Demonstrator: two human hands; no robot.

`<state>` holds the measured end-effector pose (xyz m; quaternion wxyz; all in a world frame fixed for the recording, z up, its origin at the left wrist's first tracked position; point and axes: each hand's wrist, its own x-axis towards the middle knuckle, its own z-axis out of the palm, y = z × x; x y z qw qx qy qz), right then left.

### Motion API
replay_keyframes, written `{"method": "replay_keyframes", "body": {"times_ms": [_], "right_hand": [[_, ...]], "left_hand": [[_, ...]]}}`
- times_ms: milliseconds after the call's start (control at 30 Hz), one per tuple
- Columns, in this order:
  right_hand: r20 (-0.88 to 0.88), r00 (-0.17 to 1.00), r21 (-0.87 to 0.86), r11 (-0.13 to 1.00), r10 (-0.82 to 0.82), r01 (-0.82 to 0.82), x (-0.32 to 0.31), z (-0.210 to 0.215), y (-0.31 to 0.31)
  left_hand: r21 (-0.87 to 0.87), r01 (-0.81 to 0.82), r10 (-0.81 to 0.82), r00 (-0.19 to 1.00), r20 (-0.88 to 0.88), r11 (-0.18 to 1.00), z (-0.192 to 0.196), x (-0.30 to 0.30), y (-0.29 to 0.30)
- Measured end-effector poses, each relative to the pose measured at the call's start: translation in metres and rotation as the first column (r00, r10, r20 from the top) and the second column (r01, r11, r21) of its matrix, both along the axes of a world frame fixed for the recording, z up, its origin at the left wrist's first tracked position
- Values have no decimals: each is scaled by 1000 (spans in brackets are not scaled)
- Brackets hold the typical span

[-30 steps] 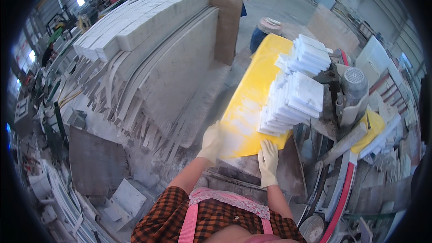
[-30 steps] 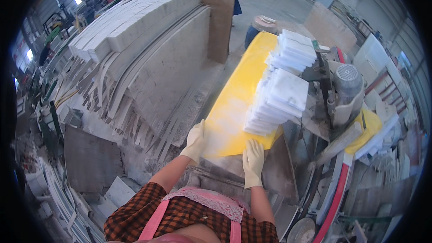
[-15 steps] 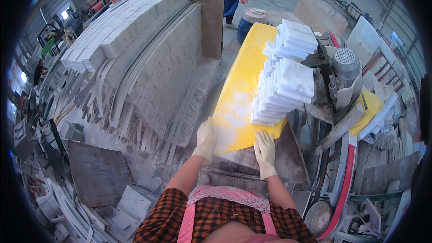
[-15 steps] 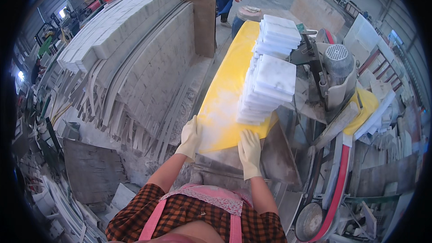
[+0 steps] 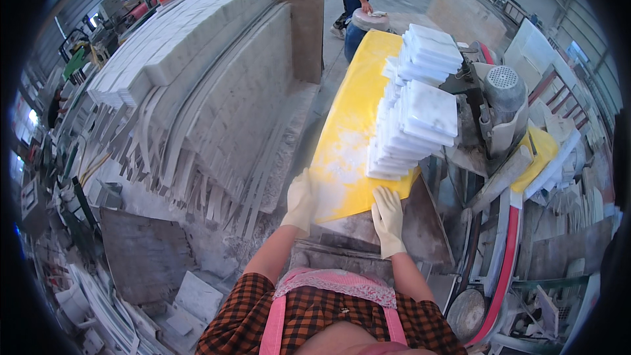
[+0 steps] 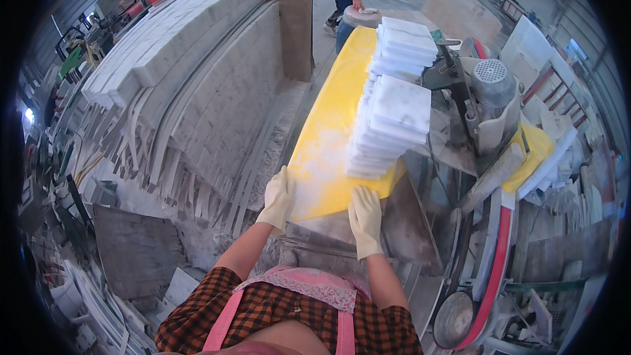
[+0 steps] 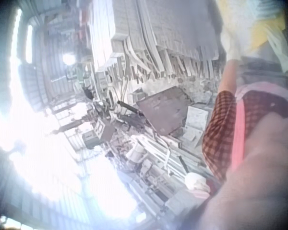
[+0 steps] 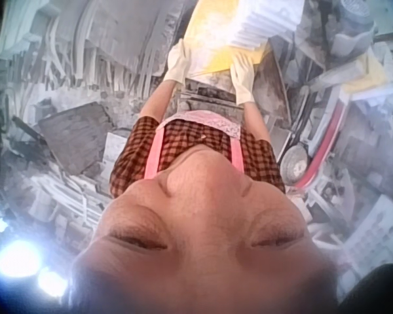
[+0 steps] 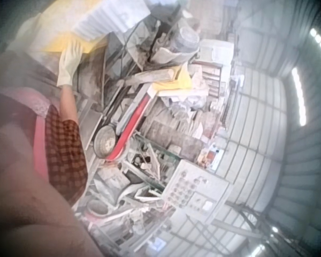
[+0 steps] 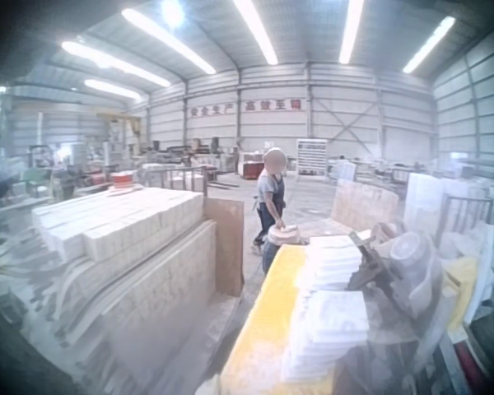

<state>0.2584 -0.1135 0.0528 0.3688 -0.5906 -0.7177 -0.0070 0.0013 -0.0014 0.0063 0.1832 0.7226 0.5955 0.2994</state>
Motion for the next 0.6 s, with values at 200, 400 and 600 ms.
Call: {"method": "replay_keyframes", "body": {"times_ms": [200, 400, 600], "right_hand": [[-2, 1000, -1, 1000, -1, 1, 0, 1, 1], [-3, 1000, -8, 1000, 9, -9, -1, 0, 2], [6, 1000, -13, 1000, 0, 0, 0, -1, 1]], "left_hand": [[-8, -12, 11, 1000, -2, 1000, -8, 1, 3], [46, 9, -8, 1000, -25, 999, -8, -3, 2], [69, 24, -25, 999, 22, 997, -9, -1, 3]]}}
